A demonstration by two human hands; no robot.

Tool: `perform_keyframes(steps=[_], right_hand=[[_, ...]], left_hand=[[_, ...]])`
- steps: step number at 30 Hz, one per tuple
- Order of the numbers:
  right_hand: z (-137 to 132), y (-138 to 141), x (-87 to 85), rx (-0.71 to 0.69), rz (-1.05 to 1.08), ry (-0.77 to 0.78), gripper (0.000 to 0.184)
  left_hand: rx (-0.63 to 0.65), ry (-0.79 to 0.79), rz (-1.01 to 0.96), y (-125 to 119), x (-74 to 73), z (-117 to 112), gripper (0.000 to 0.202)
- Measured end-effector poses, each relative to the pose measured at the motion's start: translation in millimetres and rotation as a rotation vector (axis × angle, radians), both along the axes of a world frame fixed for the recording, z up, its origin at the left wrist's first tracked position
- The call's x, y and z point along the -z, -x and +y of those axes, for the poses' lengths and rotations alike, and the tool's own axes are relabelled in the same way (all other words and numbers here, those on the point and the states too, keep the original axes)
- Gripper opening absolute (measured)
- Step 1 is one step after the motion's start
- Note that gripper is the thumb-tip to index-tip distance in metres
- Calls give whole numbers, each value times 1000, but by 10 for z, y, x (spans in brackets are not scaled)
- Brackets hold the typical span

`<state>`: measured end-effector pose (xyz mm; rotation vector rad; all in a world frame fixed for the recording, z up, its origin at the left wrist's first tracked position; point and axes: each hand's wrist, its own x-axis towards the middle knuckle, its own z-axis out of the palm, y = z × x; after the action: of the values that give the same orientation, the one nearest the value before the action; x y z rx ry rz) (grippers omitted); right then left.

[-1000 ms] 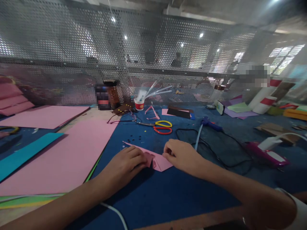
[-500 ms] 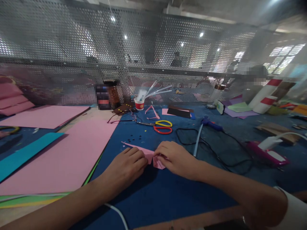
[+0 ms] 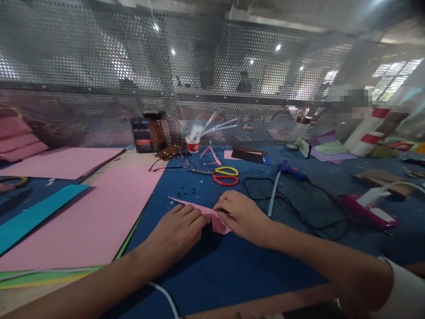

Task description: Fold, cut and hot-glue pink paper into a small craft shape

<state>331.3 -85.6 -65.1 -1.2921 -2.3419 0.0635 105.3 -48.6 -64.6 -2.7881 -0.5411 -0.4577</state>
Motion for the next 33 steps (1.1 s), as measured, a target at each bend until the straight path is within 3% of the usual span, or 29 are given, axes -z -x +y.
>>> perform_keyframes(steps=[6,14,19,28,33], right_hand=[[29,-37,16,38,-15,45,10],[-73,-26,-92,52,-26,137,8],[-79,-23,-85,53,-30,141,9],[-78,-16,-84,47,-22,133,10],[-76,-17,-86,58,-28,137,12]], left_hand=[[-6,-3,6,30,28,-13,12],[-43,194,25,29,-7,-62,20],[-57,237,32,30,-6,-87,23],[-29,258,-7,18,-23,-98,15],[29,160,18,25,-41,-73,17]])
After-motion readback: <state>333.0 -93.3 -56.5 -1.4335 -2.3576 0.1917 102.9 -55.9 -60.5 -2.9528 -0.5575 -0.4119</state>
